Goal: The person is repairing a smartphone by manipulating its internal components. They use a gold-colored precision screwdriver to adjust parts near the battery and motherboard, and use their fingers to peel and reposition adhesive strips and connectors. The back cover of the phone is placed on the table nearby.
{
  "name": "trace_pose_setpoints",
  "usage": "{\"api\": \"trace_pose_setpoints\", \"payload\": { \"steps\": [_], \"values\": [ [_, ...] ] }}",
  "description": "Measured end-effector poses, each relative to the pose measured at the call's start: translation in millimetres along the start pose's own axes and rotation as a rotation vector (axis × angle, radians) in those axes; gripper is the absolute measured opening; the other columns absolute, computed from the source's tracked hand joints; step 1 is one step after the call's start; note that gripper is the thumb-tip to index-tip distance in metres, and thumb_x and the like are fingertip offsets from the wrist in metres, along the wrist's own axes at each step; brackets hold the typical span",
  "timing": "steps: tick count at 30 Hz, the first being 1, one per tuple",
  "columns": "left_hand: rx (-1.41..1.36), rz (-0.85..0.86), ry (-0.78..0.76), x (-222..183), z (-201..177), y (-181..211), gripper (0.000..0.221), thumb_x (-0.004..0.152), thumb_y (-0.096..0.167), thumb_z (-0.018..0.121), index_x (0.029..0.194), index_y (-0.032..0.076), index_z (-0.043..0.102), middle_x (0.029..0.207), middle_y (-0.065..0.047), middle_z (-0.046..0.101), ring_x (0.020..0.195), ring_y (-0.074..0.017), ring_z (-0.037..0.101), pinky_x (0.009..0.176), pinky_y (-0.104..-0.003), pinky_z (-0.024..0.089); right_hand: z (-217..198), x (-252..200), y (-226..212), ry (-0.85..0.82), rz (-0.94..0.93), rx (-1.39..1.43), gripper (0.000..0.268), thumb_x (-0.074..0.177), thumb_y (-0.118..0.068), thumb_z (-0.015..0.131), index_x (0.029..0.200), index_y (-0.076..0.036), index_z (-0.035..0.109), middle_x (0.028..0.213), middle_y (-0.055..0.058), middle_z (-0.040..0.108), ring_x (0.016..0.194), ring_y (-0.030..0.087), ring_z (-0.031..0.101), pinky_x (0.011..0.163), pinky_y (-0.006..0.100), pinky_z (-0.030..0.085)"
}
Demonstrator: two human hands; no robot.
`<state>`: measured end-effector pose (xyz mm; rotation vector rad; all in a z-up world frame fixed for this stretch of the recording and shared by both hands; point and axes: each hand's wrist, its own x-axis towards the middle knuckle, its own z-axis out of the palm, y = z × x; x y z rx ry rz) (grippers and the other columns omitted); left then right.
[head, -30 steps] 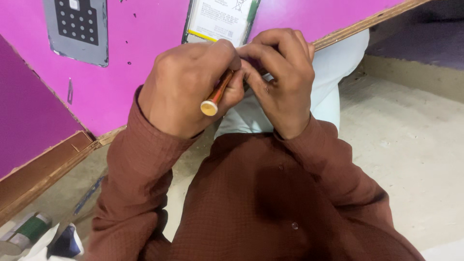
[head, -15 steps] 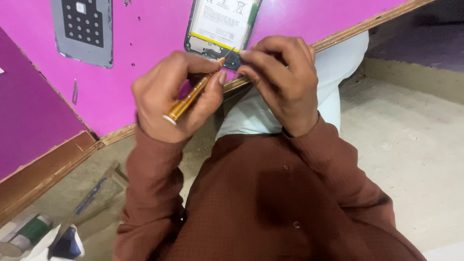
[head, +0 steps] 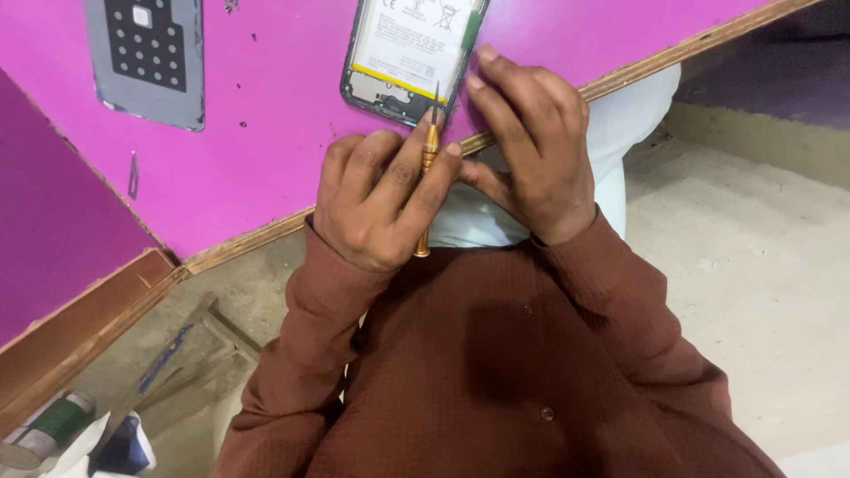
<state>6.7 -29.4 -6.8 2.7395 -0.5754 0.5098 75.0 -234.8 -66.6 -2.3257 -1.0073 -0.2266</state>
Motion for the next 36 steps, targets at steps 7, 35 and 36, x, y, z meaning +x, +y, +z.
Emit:
{"api": "trace_pose_setpoints", "payload": {
  "steps": [7,35,36],
  "values": [
    [0.079,0.011,-0.006,-1,8,-2,0.022,0.106,0.006,0.069,0.128,0.005,0.072,0.131,-0.016,0.069,0.101,-0.0234,0.063,0.086,-0.038,0.051,1,4,-1,-0.003,-0.034,-0.079,0.061,0.111,-0.056,0.058,0.146,-0.006,0.064,0.155,0.001,0.054,0.125,0.022,0.052,0.106,0.037,0.044],
    [0.136,0.040,0.002,-2,14,-2,0.017,0.108,0.011,0.066,0.124,0.008,0.071,0.135,-0.012,0.069,0.103,-0.0203,0.063,0.084,-0.035,0.049,6,2,1,0.032,-0.036,-0.069,0.054,0.112,-0.049,0.060,0.146,-0.008,0.065,0.155,-0.001,0.055,0.125,0.021,0.053,0.106,0.036,0.045],
    [0.152,0.051,0.005,-3,15,-3,0.017,0.108,0.011,0.065,0.123,0.008,0.071,0.135,-0.012,0.069,0.103,-0.0204,0.063,0.084,-0.036,0.049,7,2,2,0.034,-0.038,-0.068,0.055,0.112,-0.050,0.060,0.146,-0.008,0.065,0.155,-0.001,0.055,0.125,0.021,0.053,0.106,0.035,0.045]
  ]
}}
